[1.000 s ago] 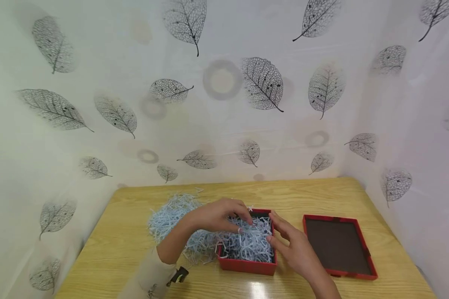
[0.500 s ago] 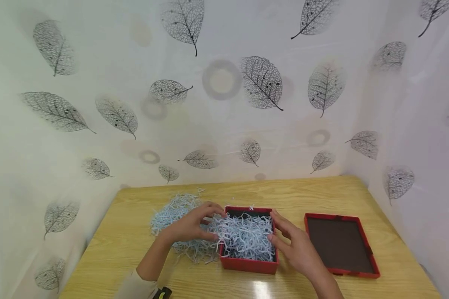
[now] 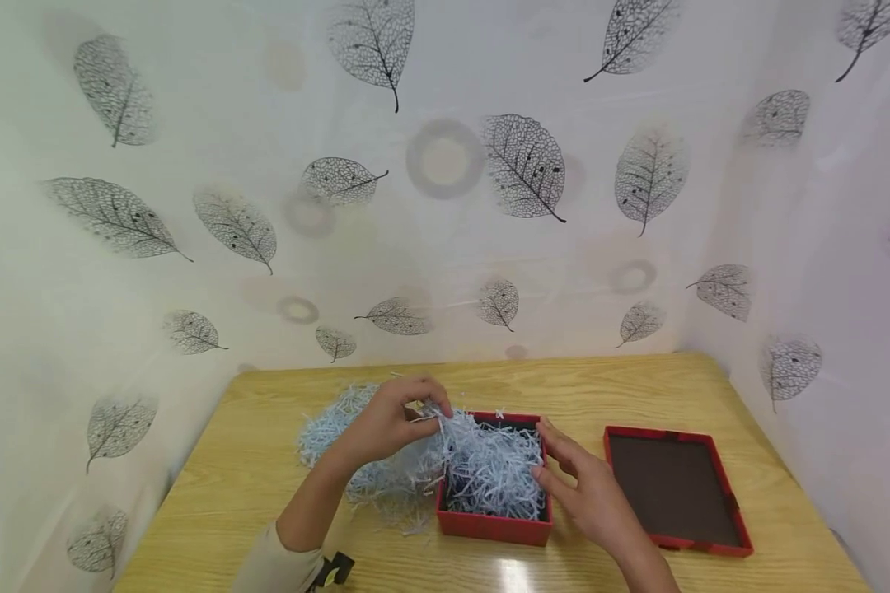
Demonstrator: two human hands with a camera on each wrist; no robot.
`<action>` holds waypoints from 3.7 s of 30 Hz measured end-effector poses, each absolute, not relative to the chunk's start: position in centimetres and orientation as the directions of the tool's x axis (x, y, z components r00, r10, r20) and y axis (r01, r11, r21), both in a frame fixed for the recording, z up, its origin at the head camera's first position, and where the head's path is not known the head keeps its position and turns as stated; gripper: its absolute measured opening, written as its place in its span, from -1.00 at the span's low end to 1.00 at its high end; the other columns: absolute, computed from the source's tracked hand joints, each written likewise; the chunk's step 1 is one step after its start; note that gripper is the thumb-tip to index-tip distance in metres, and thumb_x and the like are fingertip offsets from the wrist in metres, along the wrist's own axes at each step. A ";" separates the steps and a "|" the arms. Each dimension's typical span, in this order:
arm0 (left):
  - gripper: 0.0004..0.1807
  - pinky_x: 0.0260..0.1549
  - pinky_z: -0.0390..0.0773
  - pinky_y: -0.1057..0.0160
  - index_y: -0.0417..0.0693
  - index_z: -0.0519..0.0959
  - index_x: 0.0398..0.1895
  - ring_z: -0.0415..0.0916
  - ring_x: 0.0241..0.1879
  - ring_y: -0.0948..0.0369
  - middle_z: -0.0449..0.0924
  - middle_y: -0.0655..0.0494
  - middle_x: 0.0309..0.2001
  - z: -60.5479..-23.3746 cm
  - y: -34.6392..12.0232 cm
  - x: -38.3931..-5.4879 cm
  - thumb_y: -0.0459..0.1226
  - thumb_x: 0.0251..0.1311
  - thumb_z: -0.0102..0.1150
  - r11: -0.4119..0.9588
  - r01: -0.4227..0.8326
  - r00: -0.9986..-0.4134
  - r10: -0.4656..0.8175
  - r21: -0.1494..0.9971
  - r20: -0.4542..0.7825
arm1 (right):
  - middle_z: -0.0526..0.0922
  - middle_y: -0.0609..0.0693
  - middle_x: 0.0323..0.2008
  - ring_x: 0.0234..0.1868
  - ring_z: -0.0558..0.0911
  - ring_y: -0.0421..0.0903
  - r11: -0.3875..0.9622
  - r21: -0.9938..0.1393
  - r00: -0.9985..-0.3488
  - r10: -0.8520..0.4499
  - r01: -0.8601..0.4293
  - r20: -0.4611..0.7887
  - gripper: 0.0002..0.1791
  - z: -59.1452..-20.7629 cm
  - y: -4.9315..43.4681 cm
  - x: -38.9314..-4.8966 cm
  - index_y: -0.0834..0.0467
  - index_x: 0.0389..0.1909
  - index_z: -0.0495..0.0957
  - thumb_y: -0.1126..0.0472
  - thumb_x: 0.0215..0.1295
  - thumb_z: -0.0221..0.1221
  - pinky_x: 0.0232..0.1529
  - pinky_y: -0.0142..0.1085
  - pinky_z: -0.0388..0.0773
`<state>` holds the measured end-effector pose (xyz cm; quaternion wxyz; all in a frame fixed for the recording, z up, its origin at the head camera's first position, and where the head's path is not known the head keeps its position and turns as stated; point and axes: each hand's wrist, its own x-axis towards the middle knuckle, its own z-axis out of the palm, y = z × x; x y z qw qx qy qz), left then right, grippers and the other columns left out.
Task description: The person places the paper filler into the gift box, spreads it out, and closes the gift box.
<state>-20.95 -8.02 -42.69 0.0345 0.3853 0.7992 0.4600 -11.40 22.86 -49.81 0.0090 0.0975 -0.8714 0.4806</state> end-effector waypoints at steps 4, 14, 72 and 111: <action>-0.76 -0.30 0.71 0.36 0.01 0.73 -0.20 0.58 -0.09 0.28 0.64 0.18 -0.09 -41.4 -5.1 -20.2 -0.53 0.27 0.36 0.236 0.562 -0.701 0.645 0.793 0.305 | 0.31 0.19 0.57 0.44 0.47 0.23 0.515 -0.838 -0.980 -0.162 -0.182 0.114 -0.24 -49.7 23.0 -11.4 0.10 0.63 0.26 0.03 0.51 0.28 0.26 0.07 0.56; -0.77 -0.34 0.55 0.44 0.15 0.76 -0.11 0.46 -0.33 0.45 0.66 0.39 -0.16 -46.7 0.6 -20.1 -0.35 0.25 0.50 0.463 0.519 -0.619 0.783 0.718 -0.058 | 0.30 0.18 0.57 0.43 0.48 0.25 0.504 -0.843 -0.978 -0.175 -0.188 0.113 -0.25 -50.0 23.1 -11.4 0.04 0.64 0.26 0.05 0.52 0.27 0.25 0.03 0.58; -0.85 -0.26 0.69 0.24 -0.02 0.73 -0.13 0.62 -0.20 0.21 0.68 0.07 -0.11 -45.9 -7.6 -20.7 -0.43 0.38 0.29 0.088 0.357 -0.728 0.650 0.930 0.218 | 0.31 0.17 0.57 0.41 0.50 0.24 0.528 -0.827 -0.979 -0.160 -0.195 0.128 -0.26 -49.8 23.0 -11.3 0.08 0.63 0.27 0.07 0.52 0.28 0.24 0.07 0.58; -0.82 -0.11 0.63 0.36 0.02 0.70 0.03 0.61 -0.10 0.39 0.71 0.23 -0.04 -44.6 -1.6 -19.8 -0.31 0.41 0.35 0.427 0.348 -0.707 0.705 0.834 -0.066 | 0.32 0.23 0.55 0.37 0.52 0.36 0.486 -0.854 -0.980 -0.159 -0.184 0.121 -0.25 -49.9 23.2 -11.3 0.06 0.63 0.26 0.07 0.52 0.28 0.19 0.13 0.60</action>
